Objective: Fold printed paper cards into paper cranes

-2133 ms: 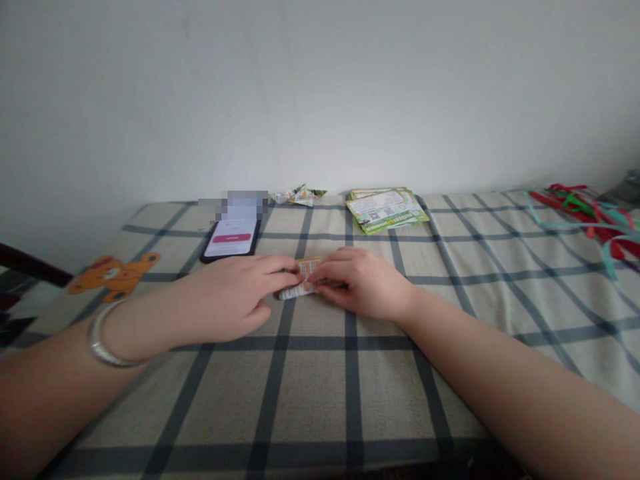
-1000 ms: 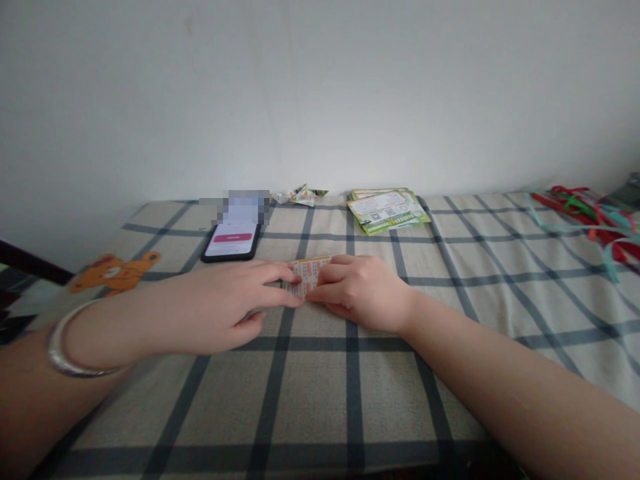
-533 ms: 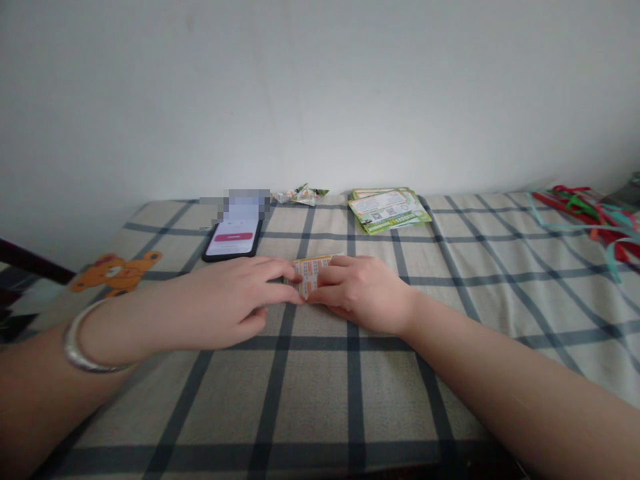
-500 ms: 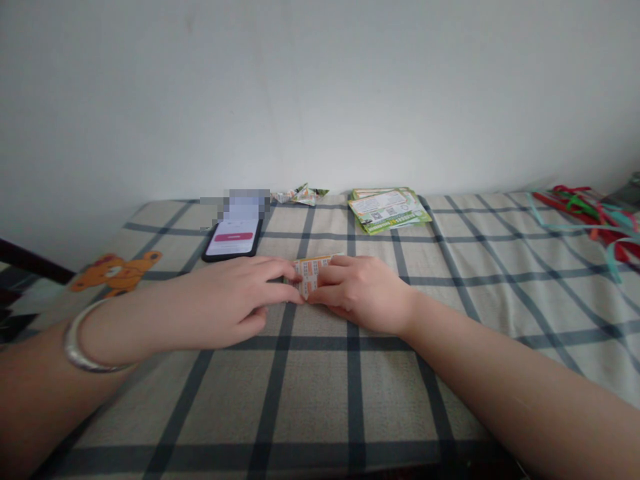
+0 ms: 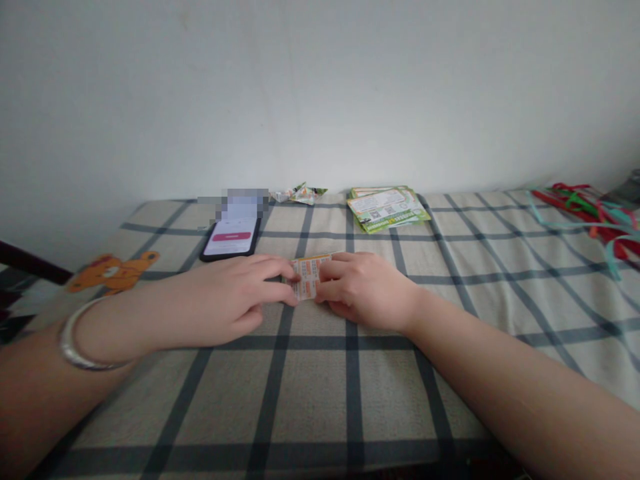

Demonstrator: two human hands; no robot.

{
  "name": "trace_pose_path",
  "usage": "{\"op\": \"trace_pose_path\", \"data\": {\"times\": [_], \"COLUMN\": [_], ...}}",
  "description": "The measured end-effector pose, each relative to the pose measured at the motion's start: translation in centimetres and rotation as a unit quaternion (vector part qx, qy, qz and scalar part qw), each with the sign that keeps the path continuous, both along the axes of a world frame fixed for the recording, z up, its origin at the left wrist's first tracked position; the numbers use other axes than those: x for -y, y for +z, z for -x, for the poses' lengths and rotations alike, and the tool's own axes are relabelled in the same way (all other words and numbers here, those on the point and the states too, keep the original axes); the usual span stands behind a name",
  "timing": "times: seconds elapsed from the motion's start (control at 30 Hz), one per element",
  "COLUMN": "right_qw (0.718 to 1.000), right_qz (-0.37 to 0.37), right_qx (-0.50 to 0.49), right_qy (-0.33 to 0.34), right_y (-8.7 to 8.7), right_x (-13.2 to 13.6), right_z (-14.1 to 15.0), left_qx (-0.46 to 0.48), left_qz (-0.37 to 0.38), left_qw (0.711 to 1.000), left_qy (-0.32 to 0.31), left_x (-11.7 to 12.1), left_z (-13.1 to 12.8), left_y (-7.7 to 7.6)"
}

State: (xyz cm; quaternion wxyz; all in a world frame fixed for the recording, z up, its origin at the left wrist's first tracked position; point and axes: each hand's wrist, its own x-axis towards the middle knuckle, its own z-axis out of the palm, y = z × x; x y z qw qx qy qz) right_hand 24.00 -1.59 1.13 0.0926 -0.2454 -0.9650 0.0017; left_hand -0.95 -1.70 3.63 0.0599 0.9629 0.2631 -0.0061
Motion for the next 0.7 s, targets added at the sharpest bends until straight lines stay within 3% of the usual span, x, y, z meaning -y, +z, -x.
{"op": "trace_pose_path", "data": {"times": [0.7], "right_qw": [0.997], "right_qz": [0.073], "right_qx": [-0.016], "right_qy": [-0.007], "right_y": [1.2], "right_x": [-0.3], "right_z": [-2.2], "left_qx": [0.032], "left_qz": [0.015], "left_qw": [0.999], "left_qy": [-0.013], "left_x": [-0.4], "left_z": [0.2], "left_y": [0.0]}}
